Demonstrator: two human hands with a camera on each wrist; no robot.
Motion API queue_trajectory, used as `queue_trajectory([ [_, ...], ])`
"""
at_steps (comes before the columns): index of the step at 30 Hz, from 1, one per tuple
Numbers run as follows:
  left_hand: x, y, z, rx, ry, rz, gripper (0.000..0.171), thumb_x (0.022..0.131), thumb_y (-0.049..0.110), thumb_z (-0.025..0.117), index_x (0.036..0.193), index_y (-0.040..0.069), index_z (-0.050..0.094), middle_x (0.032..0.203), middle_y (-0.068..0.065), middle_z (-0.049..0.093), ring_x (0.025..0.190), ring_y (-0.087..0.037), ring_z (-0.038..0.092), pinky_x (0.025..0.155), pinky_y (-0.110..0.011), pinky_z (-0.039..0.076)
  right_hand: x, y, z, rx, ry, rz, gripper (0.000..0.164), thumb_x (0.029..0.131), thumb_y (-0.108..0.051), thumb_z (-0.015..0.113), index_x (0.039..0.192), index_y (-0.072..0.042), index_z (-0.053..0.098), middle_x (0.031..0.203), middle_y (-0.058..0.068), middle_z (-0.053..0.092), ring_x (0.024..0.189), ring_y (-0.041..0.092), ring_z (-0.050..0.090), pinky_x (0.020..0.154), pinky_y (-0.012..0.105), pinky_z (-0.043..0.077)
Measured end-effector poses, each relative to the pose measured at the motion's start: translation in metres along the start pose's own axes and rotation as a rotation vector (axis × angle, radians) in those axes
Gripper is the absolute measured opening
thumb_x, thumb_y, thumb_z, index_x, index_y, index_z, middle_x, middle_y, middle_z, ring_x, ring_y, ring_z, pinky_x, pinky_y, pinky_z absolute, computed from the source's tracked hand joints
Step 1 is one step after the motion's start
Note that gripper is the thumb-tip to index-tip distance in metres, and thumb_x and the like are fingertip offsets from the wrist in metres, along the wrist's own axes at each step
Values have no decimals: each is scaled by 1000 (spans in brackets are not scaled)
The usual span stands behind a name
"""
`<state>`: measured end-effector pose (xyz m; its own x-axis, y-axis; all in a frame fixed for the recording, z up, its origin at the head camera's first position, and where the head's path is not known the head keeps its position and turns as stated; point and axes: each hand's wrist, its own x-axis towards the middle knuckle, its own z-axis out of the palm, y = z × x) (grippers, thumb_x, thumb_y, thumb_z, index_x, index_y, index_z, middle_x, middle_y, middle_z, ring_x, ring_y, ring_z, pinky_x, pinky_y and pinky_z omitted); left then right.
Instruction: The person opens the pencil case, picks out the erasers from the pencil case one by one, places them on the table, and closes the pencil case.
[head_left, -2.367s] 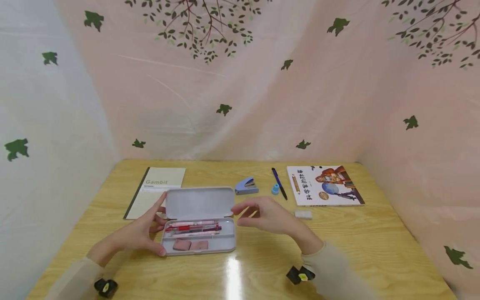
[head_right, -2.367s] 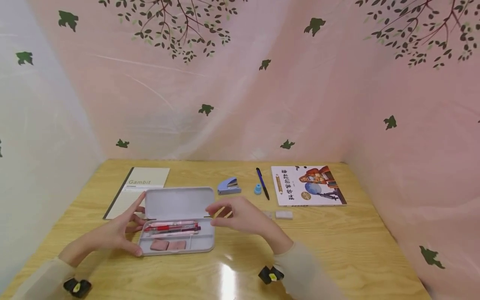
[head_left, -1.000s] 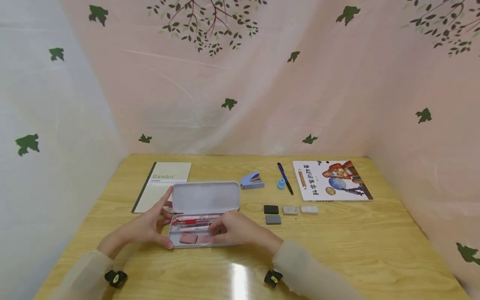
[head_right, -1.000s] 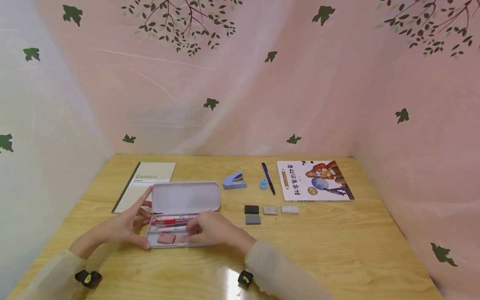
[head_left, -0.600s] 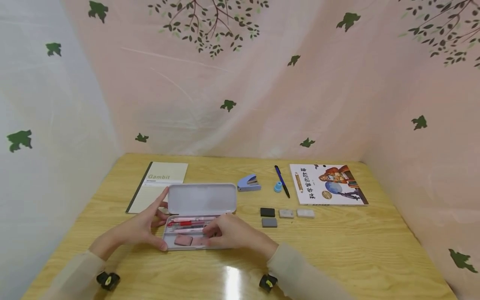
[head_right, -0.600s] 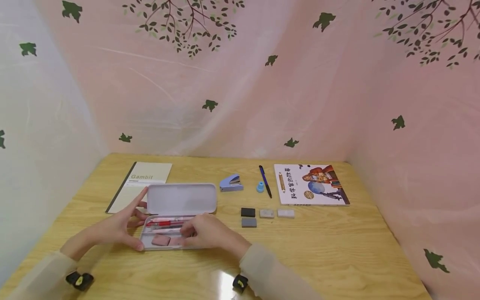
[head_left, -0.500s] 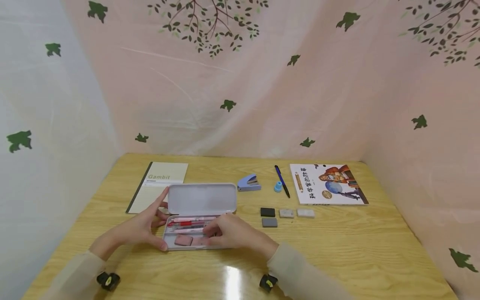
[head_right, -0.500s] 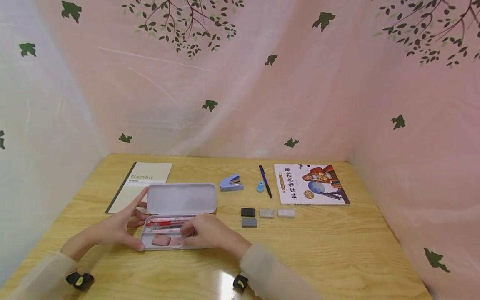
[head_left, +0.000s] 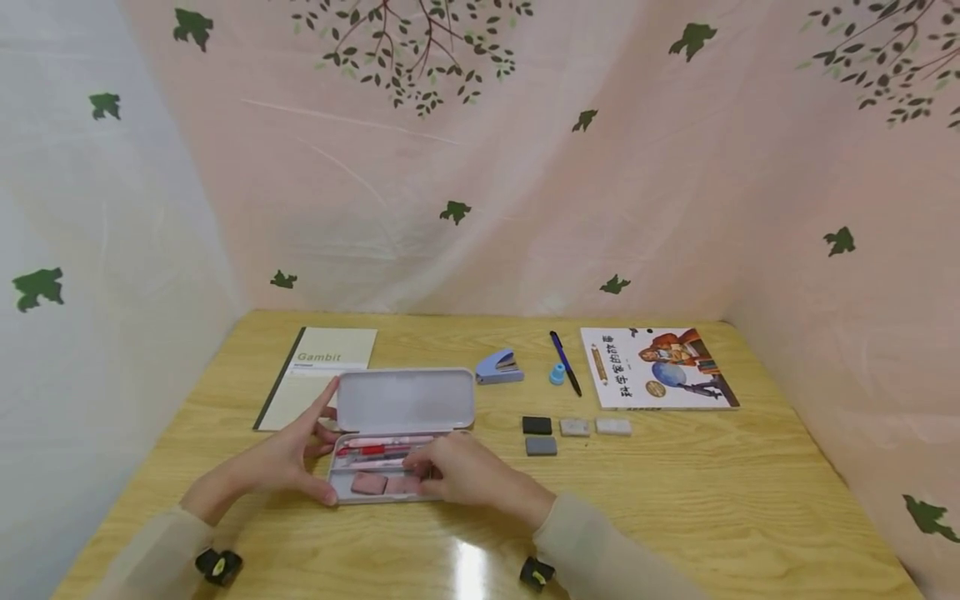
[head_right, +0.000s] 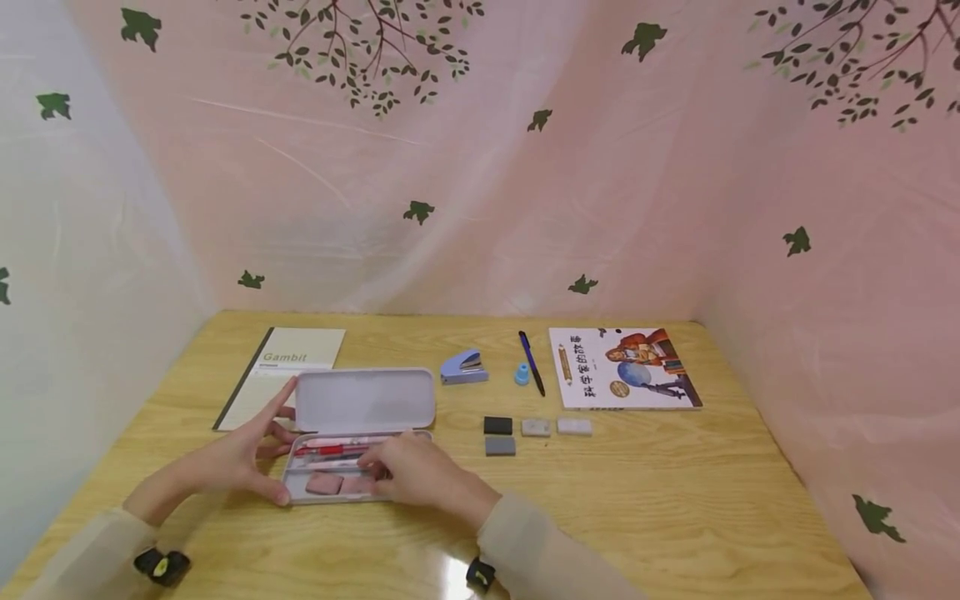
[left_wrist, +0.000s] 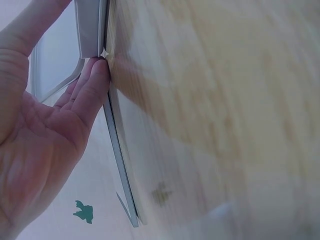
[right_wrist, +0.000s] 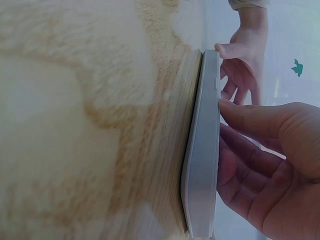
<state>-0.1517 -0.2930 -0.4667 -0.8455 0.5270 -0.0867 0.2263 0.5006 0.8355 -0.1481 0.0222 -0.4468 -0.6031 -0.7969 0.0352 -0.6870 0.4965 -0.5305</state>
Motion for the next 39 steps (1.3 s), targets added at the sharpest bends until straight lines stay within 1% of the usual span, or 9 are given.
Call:
queue_trajectory([
  [4,0,-2,0,0,1,0,145,69,26,96,161,32,-17,146,-21,32,118,-31,53,108,-43,46,0,1,2,18,7,-23,28,91,-11,77,119,-9,76,94,-6,72,70,-1,54,64,9,45],
  [9,0,-3,1,-4,-2,3,145,69,25,96,161,32,-17,146,-21,32,118,-31,53,107,-43,46,0,2,1,3,-7,-41,28,90,-11,78,118,-9,76,96,-7,72,73,1,57,65,8,44],
  [15,0,-3,1,1,-5,1,144,70,25,95,161,33,-17,146,-21,31,119,-31,52,107,-42,47,1,2,1,-12,-45,-42,21,91,-12,77,112,-12,78,95,-8,71,75,-4,54,69,8,44],
  [19,0,-2,1,8,-5,-3,144,71,26,95,161,33,-17,146,-21,31,119,-31,52,107,-43,47,1,3,0,18,-63,-52,18,92,-11,75,110,-13,79,93,-10,72,73,-7,54,68,7,45],
  [22,-1,-1,2,5,-5,-4,143,71,25,95,161,32,-17,146,-21,31,119,-32,52,107,-43,47,2,3,0,36,-69,-50,18,93,-11,74,110,-14,79,90,-12,71,72,-7,54,67,7,46],
  [25,-1,0,2,1,-2,-5,144,71,25,95,161,31,-17,146,-21,31,119,-32,52,107,-43,46,2,3,0,53,-66,-43,18,94,-12,73,110,-14,79,91,-12,72,72,-7,55,66,7,47],
  [32,-3,0,1,9,-5,-18,143,71,26,95,160,32,-17,147,-21,30,120,-32,51,108,-42,46,3,2,-2,64,-9,-54,12,95,-17,74,105,-16,81,92,-13,73,70,-9,55,65,6,48],
  [39,-2,-2,1,5,-10,4,144,71,25,95,160,33,-18,148,-22,29,120,-32,51,108,-43,45,2,3,-5,163,3,-8,13,95,-18,74,106,-16,82,97,-12,75,76,-7,60,69,9,51],
])
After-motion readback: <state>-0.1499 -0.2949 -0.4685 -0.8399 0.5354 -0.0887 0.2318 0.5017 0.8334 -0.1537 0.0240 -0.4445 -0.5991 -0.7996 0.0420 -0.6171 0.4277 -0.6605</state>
